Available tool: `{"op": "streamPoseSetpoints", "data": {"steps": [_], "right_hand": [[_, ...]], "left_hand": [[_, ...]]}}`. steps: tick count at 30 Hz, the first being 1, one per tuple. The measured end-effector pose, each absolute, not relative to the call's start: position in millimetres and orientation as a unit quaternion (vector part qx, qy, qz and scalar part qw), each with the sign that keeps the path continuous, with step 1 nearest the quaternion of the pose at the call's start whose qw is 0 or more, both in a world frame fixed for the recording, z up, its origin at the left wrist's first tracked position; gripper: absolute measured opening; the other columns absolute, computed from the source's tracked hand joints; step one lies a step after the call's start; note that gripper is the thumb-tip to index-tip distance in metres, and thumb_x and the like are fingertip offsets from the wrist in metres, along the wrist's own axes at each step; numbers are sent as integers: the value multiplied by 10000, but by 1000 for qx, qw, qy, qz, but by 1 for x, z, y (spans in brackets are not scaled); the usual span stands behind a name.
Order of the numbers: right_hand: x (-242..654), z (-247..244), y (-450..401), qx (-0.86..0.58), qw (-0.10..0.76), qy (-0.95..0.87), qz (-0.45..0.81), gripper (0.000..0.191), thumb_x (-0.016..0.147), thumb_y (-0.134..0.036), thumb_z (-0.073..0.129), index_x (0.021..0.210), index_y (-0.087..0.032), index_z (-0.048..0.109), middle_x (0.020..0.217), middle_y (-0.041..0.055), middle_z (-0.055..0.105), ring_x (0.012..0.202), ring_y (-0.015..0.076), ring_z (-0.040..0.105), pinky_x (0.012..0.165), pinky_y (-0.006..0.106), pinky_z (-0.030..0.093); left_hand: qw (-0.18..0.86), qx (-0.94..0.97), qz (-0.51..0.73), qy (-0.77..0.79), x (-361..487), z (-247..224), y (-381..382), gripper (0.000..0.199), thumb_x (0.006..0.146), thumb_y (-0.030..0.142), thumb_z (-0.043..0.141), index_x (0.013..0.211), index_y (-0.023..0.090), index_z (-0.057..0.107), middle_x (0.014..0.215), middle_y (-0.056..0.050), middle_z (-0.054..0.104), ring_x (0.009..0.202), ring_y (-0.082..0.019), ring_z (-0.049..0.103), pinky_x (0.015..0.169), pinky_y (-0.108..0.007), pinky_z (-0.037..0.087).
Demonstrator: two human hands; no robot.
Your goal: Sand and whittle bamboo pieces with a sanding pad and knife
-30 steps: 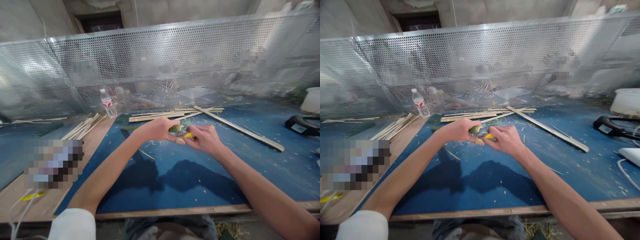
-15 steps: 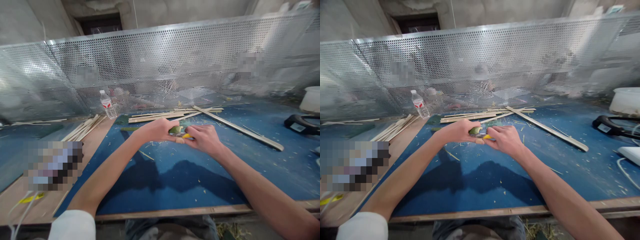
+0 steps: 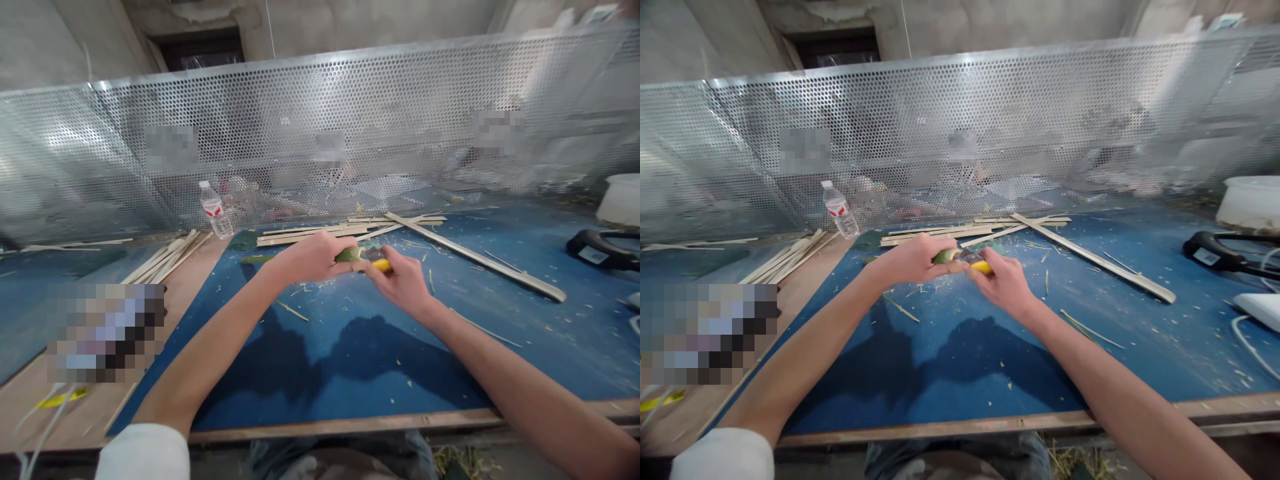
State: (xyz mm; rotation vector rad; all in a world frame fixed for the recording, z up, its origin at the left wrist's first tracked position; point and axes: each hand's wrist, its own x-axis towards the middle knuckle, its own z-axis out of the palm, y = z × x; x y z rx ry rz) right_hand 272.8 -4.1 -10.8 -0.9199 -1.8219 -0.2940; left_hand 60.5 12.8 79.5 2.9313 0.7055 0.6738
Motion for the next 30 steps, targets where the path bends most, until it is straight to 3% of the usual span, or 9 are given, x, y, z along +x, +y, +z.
{"op": "streamPoseSetpoints", "data": {"steps": [5, 9, 18, 30], "right_hand": [[279, -6, -4, -346, 501, -774, -173, 395, 964, -507, 520, 701, -215, 551, 515, -31, 523, 463, 105, 453, 502, 247, 314], [283, -5, -2, -321, 445, -807, -218, 447, 973, -534, 507, 668, -210, 551, 553, -16, 550, 494, 102, 465, 533, 246, 305], [284, 3, -4, -289, 429, -816, -260, 490, 985, -548, 515, 631, -210, 501, 541, -29, 506, 484, 99, 425, 537, 274, 275], [285, 1, -2, -285, 441, -814, -249, 463, 1017, -534, 454, 699, -213, 555, 586, -16, 537, 534, 113, 466, 558, 271, 303]], "left_hand": [[52, 948, 216, 228, 60, 79, 15, 469, 881, 633, 591, 740, 211, 443, 573, 77, 363, 554, -101, 282, 539, -251, 255], [72, 955, 197, 208, 63, 75, 15, 434, 862, 573, 656, 762, 213, 436, 582, 83, 353, 556, -99, 282, 552, -254, 255], [87, 958, 166, 219, 65, 76, 12, 420, 880, 536, 645, 753, 217, 402, 593, 76, 388, 552, -98, 321, 561, -254, 263], [80, 961, 185, 191, 67, 77, 9, 431, 918, 520, 587, 712, 221, 355, 559, 87, 295, 540, -98, 245, 530, -249, 245]]}}
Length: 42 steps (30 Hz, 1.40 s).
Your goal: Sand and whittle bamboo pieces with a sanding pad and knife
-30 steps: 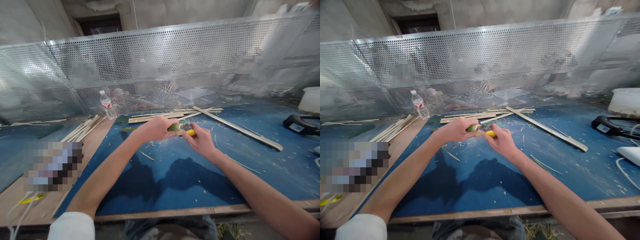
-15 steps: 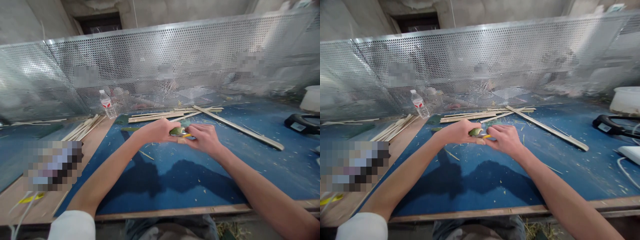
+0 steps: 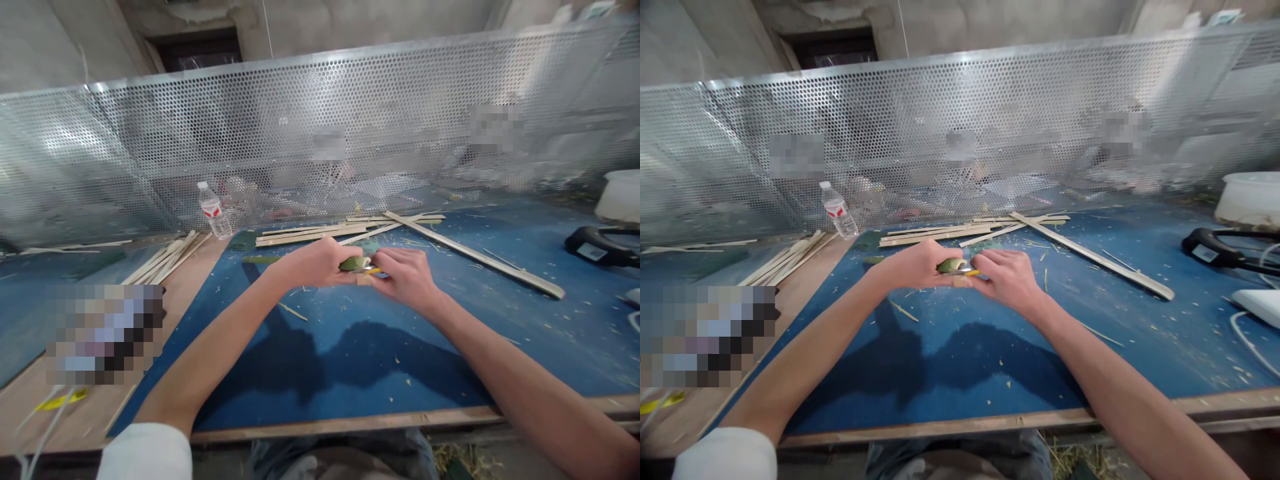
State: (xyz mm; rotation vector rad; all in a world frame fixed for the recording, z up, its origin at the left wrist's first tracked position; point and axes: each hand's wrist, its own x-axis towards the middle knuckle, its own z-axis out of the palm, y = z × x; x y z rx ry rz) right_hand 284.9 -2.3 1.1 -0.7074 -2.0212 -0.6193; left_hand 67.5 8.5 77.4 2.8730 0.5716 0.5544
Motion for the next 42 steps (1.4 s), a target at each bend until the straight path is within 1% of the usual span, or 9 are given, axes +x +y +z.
{"op": "streamPoseSetpoints", "data": {"steps": [5, 7, 11, 14, 18, 21, 24, 35, 42], "right_hand": [[271, -7, -3, -285, 482, -806, -194, 499, 1027, -499, 420, 620, -215, 465, 550, -22, 476, 495, 102, 382, 529, 267, 286], [265, -9, -5, -288, 502, -798, -170, 490, 1020, -482, 421, 606, -220, 445, 535, -25, 475, 482, 102, 384, 513, 258, 296], [268, -4, -11, -348, 565, -735, -141, 375, 984, -500, 494, 742, -222, 562, 555, -21, 569, 470, 116, 467, 500, 249, 357], [282, 6, -12, -387, 600, -680, -168, 290, 943, -481, 581, 804, -228, 593, 547, -25, 588, 456, 126, 492, 508, 265, 391], [290, 8, -8, -326, 540, -751, -196, 274, 915, -449, 621, 753, -229, 589, 560, -24, 588, 478, 120, 517, 522, 266, 388], [286, 4, -6, -285, 476, -804, -214, 305, 934, -413, 592, 699, -221, 567, 551, -31, 555, 482, 102, 486, 524, 262, 345], [284, 1, -6, -286, 444, -813, -244, 338, 958, -419, 562, 685, -218, 558, 549, -39, 539, 491, 93, 466, 533, 261, 320], [285, 6, -10, -307, 405, -809, -294, 394, 968, -452, 531, 653, -214, 536, 544, -32, 543, 497, 99, 453, 530, 269, 294], [287, 11, -13, -315, 389, -802, -327, 376, 951, -437, 543, 648, -214, 525, 527, -33, 542, 478, 102, 447, 529, 270, 281]], "left_hand": [[83, 960, 201, 176, 71, 79, 5, 455, 926, 554, 557, 698, 218, 353, 560, 83, 302, 538, -95, 256, 525, -245, 248], [88, 961, 205, 166, 71, 80, 4, 458, 917, 551, 572, 693, 217, 352, 557, 85, 303, 535, -93, 251, 523, -245, 245], [87, 954, 227, 173, 65, 86, 4, 463, 923, 533, 570, 666, 211, 357, 546, 88, 286, 543, -93, 227, 520, -242, 243], [84, 950, 239, 181, 60, 88, 7, 490, 926, 523, 568, 635, 210, 330, 563, 81, 257, 560, -97, 220, 527, -248, 239], [98, 952, 222, 188, 60, 85, 10, 537, 851, 577, 642, 623, 212, 321, 573, 83, 228, 567, -98, 204, 529, -256, 223], [107, 954, 202, 194, 63, 83, 10, 556, 819, 612, 656, 621, 210, 325, 561, 82, 252, 563, -95, 217, 525, -258, 209], [98, 956, 196, 194, 64, 80, 11, 575, 807, 640, 659, 617, 206, 332, 558, 79, 276, 561, -94, 229, 529, -263, 208], [48, 962, 195, 185, 64, 75, 16, 563, 845, 632, 638, 630, 210, 334, 534, 82, 254, 532, -97, 208, 524, -275, 201], [52, 962, 194, 183, 63, 74, 17, 536, 886, 599, 612, 646, 210, 332, 544, 84, 261, 535, -93, 217, 532, -269, 208]]}}
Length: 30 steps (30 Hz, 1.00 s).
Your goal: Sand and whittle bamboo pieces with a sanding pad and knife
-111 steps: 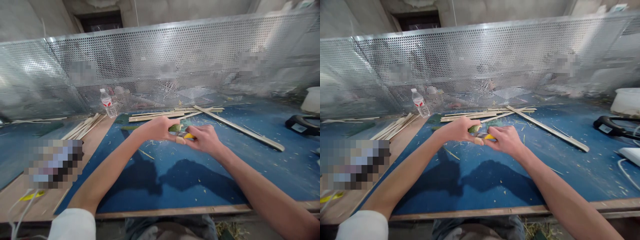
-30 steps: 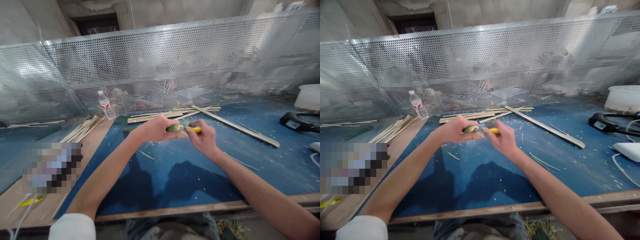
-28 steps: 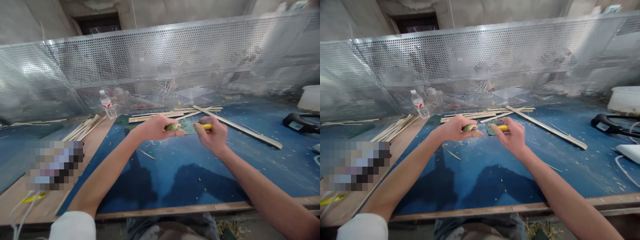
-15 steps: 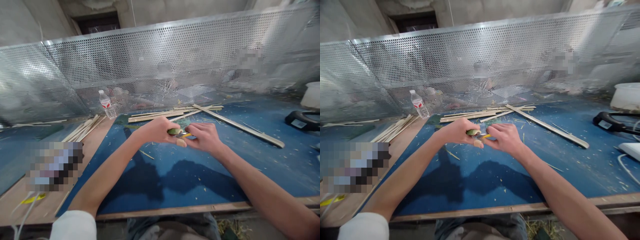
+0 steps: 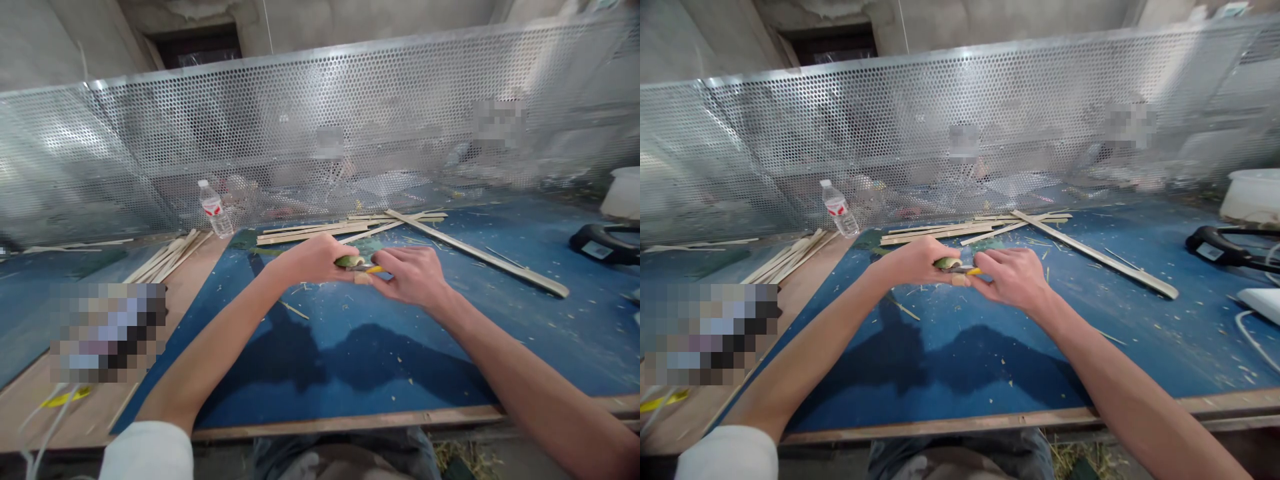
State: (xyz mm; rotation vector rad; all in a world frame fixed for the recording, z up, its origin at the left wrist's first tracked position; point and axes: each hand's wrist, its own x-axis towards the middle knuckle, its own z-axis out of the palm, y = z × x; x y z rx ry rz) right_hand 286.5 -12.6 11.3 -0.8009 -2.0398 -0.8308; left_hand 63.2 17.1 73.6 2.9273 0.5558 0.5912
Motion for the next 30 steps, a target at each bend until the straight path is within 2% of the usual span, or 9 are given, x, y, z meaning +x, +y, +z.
{"op": "streamPoseSetpoints", "data": {"steps": [8, 14, 21, 26, 30], "right_hand": [[284, 13, -17, -319, 365, -806, -341, 326, 949, -395, 526, 687, -208, 572, 569, -23, 595, 501, 105, 474, 545, 272, 280], [280, 7, -14, -317, 399, -803, -308, 389, 977, -461, 498, 687, -209, 558, 551, -31, 575, 474, 96, 453, 534, 265, 289], [274, 3, -12, -289, 434, -810, -269, 428, 1028, -453, 445, 689, -205, 529, 550, -34, 531, 466, 89, 403, 516, 268, 258], [269, -3, -11, -276, 462, -809, -238, 513, 1036, -524, 424, 633, -208, 451, 534, -41, 465, 469, 85, 337, 515, 260, 255], [266, -4, -12, -273, 481, -801, -229, 514, 1050, -490, 404, 620, -211, 437, 542, -35, 461, 484, 91, 347, 519, 263, 257]], "left_hand": [[62, 965, 180, 178, 63, 71, 18, 476, 889, 501, 646, 660, 216, 341, 545, 91, 242, 537, -97, 209, 529, -273, 206], [67, 964, 196, 167, 63, 73, 18, 481, 890, 534, 634, 664, 213, 357, 545, 91, 250, 540, -95, 203, 528, -271, 207], [89, 961, 205, 160, 65, 76, 14, 540, 892, 604, 599, 629, 201, 353, 542, 83, 278, 539, -87, 238, 523, -258, 225], [88, 959, 221, 152, 67, 77, 11, 545, 878, 582, 629, 621, 198, 339, 542, 87, 255, 539, -82, 224, 519, -247, 221], [91, 958, 233, 137, 68, 79, 8, 543, 876, 559, 643, 622, 199, 324, 550, 89, 237, 541, -80, 210, 519, -245, 218]]}}
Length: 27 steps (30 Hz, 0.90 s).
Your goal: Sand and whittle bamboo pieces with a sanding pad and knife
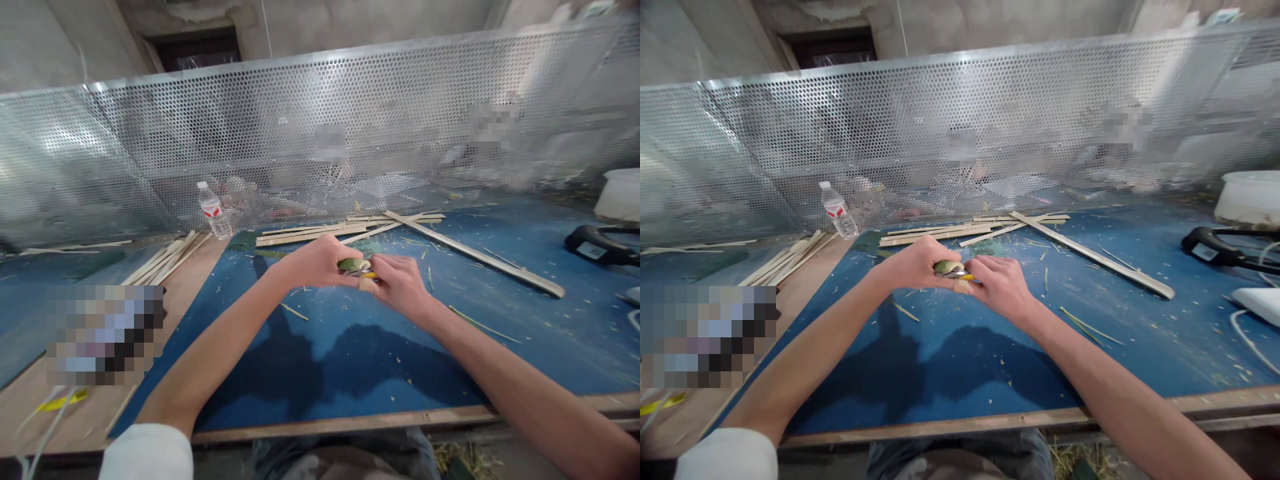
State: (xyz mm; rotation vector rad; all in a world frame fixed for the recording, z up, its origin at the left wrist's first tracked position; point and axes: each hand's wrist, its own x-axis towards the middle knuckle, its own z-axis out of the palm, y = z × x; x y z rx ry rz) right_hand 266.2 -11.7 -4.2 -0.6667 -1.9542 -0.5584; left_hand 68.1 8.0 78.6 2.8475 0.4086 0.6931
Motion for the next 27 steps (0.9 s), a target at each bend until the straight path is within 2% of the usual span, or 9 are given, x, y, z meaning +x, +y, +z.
{"op": "streamPoseSetpoints", "data": {"steps": [8, 16, 24, 27], "right_hand": [[272, 3, -14, -275, 465, -790, -288, 478, 1050, -511, 401, 740, -203, 593, 584, -10, 551, 550, 111, 481, 578, 263, 324], [287, 6, -9, -292, 414, -808, -301, 464, 1044, -519, 410, 788, -203, 633, 678, 12, 643, 619, 121, 543, 612, 265, 338], [271, -6, -9, -284, 474, -808, -204, 483, 1051, -517, 351, 759, -210, 582, 620, 10, 599, 532, 124, 508, 558, 264, 360], [273, -2, -11, -345, 534, -750, -184, 381, 1020, -507, 440, 845, -217, 615, 592, -8, 611, 488, 130, 514, 530, 262, 382]], "left_hand": [[99, 960, 232, 123, 70, 80, 6, 517, 887, 533, 637, 617, 196, 350, 556, 84, 245, 544, -83, 224, 514, -242, 227], [23, 963, 224, 150, 68, 79, 10, 498, 910, 542, 592, 622, 207, 361, 540, 78, 276, 513, -89, 237, 518, -272, 216], [51, 959, 244, 134, 69, 79, 11, 522, 908, 562, 596, 624, 204, 344, 552, 80, 258, 537, -90, 218, 515, -255, 215], [62, 954, 262, 132, 68, 81, 11, 509, 928, 512, 581, 607, 200, 339, 540, 82, 246, 527, -84, 220, 513, -245, 224]]}}
